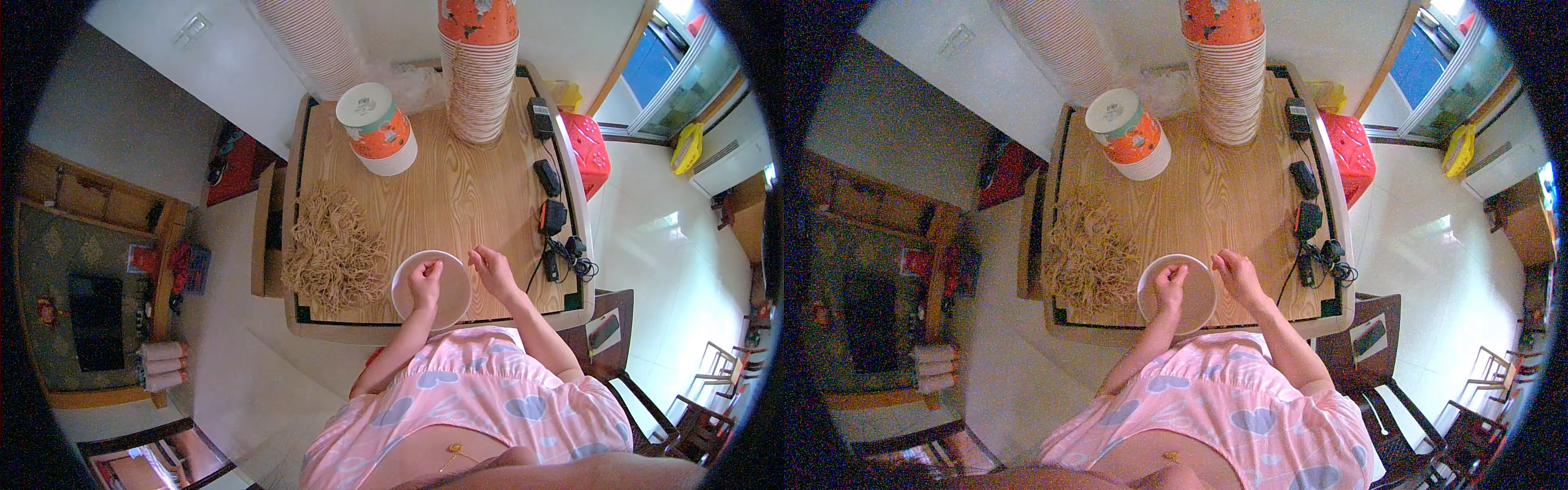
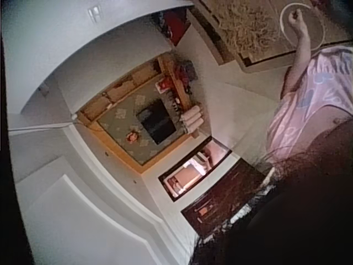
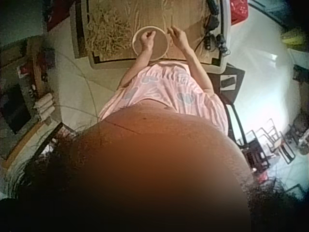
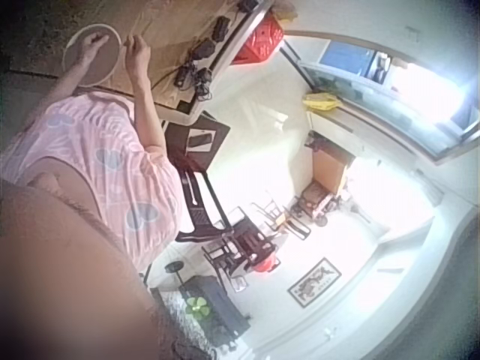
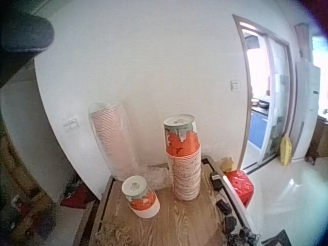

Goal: Shredding or tearing paper/straw material into a bowl.

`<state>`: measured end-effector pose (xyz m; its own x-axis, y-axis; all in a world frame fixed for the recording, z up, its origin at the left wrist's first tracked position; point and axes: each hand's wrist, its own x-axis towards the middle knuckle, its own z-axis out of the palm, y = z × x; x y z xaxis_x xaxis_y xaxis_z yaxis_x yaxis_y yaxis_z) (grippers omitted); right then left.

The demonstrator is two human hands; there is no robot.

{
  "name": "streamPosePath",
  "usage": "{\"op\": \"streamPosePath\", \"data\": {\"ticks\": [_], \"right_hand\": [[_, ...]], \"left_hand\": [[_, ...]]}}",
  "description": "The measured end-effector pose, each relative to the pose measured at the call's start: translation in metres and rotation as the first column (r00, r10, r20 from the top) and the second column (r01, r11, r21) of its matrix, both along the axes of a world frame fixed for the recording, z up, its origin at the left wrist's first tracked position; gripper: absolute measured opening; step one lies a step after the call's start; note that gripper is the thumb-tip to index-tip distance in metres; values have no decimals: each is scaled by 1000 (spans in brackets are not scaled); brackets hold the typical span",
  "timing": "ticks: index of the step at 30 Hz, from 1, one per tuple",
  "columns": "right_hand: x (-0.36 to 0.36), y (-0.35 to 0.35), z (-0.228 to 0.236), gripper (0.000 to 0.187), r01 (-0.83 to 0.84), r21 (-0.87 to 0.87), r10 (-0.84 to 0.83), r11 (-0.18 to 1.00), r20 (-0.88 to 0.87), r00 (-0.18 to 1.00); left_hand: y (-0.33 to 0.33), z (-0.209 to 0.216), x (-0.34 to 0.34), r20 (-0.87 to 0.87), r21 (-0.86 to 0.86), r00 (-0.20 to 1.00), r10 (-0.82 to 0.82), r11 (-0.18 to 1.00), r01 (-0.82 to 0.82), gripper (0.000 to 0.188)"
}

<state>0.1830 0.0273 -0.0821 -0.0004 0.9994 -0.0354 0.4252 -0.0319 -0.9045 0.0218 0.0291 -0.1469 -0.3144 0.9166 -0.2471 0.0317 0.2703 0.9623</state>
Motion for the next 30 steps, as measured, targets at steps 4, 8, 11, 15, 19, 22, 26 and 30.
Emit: {"op": "streamPosePath", "data": {"ticks": [4, 8, 11, 15, 19, 22, 26, 30], "right_hand": [[-1, 0, -4, 29, -10, 27, 10, 1000, -20, 1000], [0, 0, -3, 29, -10, 24, 11, 1000, -25, 1000], [-1, 0, -1, 28, -20, 13, 21, 1000, -27, 999], [0, 1, -7, 27, -25, -1, 25, 1000, -12, 1000], [-7, 8, -31, 27, -17, -38, 8, 999, -222, 975], [-14, 21, -42, 26, -86, -162, 20, 983, -372, 928], [-14, 36, -46, 24, -207, -312, 59, 927, -424, 904], [-20, 42, -54, 20, -249, -391, 9, 886, -523, 852]], "left_hand": [[0, -6, -1, 2, 22, 1000, -8, 1000, 8, 14], [0, -5, 0, -9, 4, 1000, -25, 1000, 25, 14], [1, -8, -1, 7, 35, 1000, -13, 999, 13, 14], [1, -1, 2, -24, 19, 1000, -13, 1000, 13, 14], [3, 3, 7, -19, 28, 1000, 1, 1000, -1, 14], [3, -4, 5, 15, 41, 1000, 16, 999, -17, 13], [4, -5, 6, 43, 45, 999, 16, 999, -18, 13], [4, -2, 8, 55, 48, 998, 30, 998, -32, 13]]}}
